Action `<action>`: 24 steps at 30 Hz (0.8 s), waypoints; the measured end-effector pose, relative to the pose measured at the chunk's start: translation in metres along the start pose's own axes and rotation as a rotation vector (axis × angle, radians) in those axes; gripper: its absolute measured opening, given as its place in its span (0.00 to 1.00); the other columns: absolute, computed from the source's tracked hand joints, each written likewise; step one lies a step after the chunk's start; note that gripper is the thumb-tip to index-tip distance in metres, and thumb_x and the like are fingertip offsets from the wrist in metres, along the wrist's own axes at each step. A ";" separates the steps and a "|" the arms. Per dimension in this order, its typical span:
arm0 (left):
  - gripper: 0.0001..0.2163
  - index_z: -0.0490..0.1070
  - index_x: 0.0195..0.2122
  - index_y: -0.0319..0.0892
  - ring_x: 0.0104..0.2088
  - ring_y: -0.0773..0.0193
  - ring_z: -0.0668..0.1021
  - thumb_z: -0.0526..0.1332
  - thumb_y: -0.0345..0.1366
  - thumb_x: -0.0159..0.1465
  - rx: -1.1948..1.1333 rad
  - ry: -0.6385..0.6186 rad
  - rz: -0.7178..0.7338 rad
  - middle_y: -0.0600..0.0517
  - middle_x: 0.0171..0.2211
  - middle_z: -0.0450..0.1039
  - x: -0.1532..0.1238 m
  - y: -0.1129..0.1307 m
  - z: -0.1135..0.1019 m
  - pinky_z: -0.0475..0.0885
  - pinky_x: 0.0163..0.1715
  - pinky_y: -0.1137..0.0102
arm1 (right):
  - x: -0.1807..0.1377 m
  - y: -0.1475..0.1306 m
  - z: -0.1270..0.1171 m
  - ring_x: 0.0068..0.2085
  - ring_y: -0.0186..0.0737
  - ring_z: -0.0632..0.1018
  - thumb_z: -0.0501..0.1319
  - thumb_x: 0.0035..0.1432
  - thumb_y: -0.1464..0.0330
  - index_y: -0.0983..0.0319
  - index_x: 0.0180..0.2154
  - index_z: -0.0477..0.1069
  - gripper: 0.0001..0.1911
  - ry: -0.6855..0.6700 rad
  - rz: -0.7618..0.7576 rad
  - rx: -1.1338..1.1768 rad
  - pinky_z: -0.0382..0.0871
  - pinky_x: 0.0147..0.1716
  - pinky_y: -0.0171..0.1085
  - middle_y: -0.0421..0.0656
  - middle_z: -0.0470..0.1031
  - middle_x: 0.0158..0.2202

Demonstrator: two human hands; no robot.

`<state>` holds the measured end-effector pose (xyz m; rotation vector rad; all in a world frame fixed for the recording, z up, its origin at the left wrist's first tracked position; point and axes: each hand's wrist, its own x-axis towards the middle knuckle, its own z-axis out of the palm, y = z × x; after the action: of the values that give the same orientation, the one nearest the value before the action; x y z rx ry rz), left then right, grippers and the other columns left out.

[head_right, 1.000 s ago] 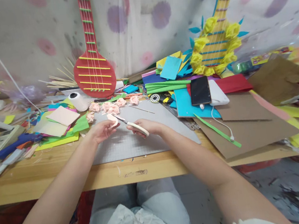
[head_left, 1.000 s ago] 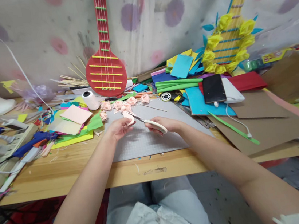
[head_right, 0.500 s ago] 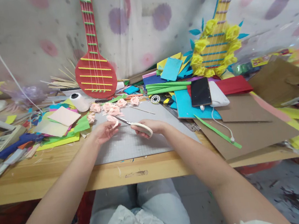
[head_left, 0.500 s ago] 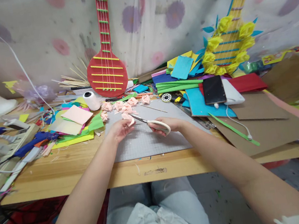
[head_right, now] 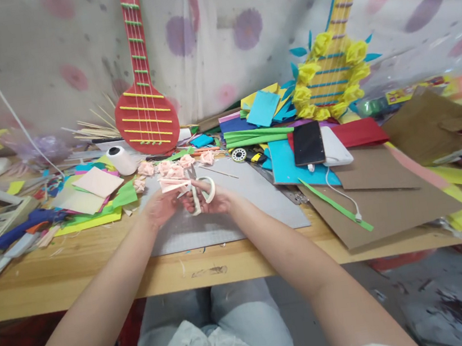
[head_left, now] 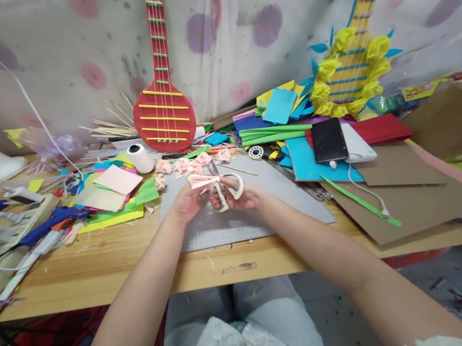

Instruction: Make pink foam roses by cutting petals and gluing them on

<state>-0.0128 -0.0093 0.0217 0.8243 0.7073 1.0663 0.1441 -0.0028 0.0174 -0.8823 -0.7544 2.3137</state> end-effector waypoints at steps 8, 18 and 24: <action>0.10 0.73 0.31 0.37 0.22 0.67 0.74 0.65 0.29 0.45 0.075 -0.174 -0.020 0.48 0.28 0.74 -0.003 0.003 -0.007 0.70 0.25 0.71 | 0.006 0.003 0.009 0.22 0.31 0.72 0.55 0.54 0.69 0.65 0.27 0.65 0.06 -0.090 -0.059 -0.076 0.66 0.24 0.30 0.40 0.70 0.20; 0.10 0.70 0.34 0.38 0.37 0.61 0.77 0.57 0.28 0.50 -0.251 0.018 -0.125 0.47 0.34 0.75 0.002 0.000 -0.014 0.70 0.45 0.61 | 0.018 0.000 0.005 0.24 0.32 0.68 0.66 0.35 0.62 0.61 0.27 0.59 0.19 0.494 -0.672 -0.478 0.63 0.25 0.33 0.35 0.66 0.21; 0.05 0.70 0.32 0.37 0.27 0.68 0.75 0.59 0.34 0.56 -0.178 0.134 -0.196 0.51 0.25 0.72 0.005 -0.002 0.003 0.74 0.36 0.67 | 0.014 0.006 0.005 0.28 0.33 0.69 0.63 0.39 0.59 0.59 0.32 0.58 0.21 0.661 -0.705 -0.718 0.64 0.30 0.35 0.36 0.66 0.26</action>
<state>-0.0074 -0.0062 0.0212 0.5232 0.7773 0.9973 0.1304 0.0008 0.0107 -1.3057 -1.3265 1.0257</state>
